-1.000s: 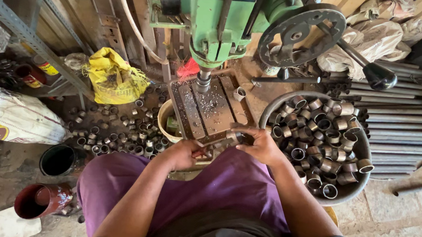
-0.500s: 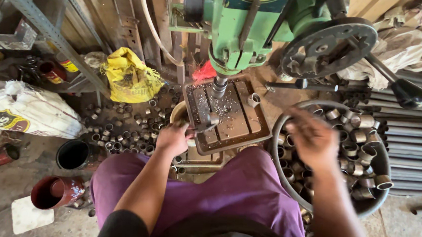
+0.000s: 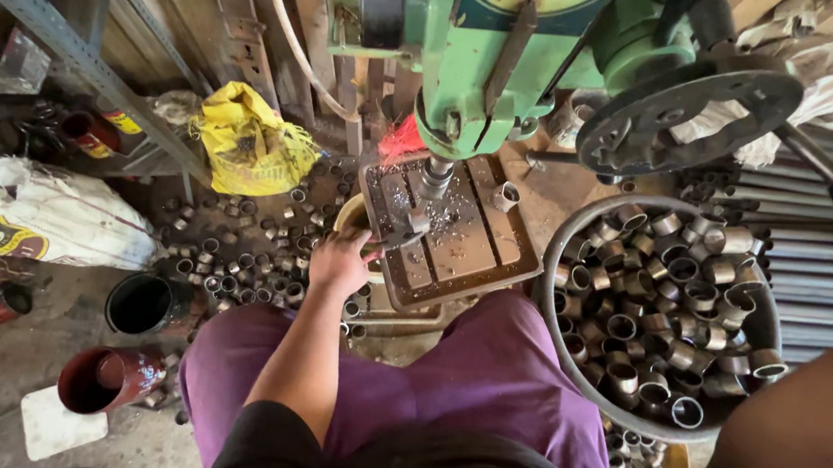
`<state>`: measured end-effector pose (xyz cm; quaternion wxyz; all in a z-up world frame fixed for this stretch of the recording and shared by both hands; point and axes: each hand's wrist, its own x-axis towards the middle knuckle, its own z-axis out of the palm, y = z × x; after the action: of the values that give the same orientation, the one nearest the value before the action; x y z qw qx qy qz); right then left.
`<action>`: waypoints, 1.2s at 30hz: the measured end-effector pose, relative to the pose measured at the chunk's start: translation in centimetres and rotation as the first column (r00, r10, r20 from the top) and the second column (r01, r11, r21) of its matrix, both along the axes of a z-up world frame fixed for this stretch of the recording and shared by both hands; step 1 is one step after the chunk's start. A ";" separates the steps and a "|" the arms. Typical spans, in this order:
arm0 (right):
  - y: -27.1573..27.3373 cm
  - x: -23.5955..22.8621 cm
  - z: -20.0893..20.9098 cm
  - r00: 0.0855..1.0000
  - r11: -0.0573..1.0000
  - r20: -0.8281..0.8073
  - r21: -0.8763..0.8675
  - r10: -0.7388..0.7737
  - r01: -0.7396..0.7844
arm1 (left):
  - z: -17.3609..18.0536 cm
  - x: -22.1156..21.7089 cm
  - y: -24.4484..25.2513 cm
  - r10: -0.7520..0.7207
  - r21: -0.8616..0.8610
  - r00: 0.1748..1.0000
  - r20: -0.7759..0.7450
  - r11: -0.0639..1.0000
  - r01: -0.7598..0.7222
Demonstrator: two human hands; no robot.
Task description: The person operates a green drill press to machine small cylindrical metal parts. They pick up a part from a large metal basin, place it under the drill bit, and use the handwheel to lower the drill for processing. After drilling, the part is removed and placed into a collection tray on the machine table.
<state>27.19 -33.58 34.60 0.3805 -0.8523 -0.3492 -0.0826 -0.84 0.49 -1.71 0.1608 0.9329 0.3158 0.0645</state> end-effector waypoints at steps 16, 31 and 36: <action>-0.2 -2.2 -4.6 0.992 0.996 -0.097 0.040 -0.076 0.080 | 0.4 0.5 0.7 -0.008 0.048 1.000 0.025 0.999 0.007; -0.6 -1.8 -4.1 0.991 0.989 -0.033 -0.075 -0.129 0.126 | 1.2 0.7 0.7 -0.024 0.034 0.997 -0.076 0.999 0.026; 1.6 -2.0 -9.1 0.994 0.992 0.093 0.113 -0.060 0.049 | 2.2 0.9 0.6 -0.014 0.002 0.992 -0.125 1.000 0.014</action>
<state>25.23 -32.00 25.54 0.4073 -0.8342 -0.3387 -0.1533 0.05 1.09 0.54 0.1398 0.9375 0.3186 0.0051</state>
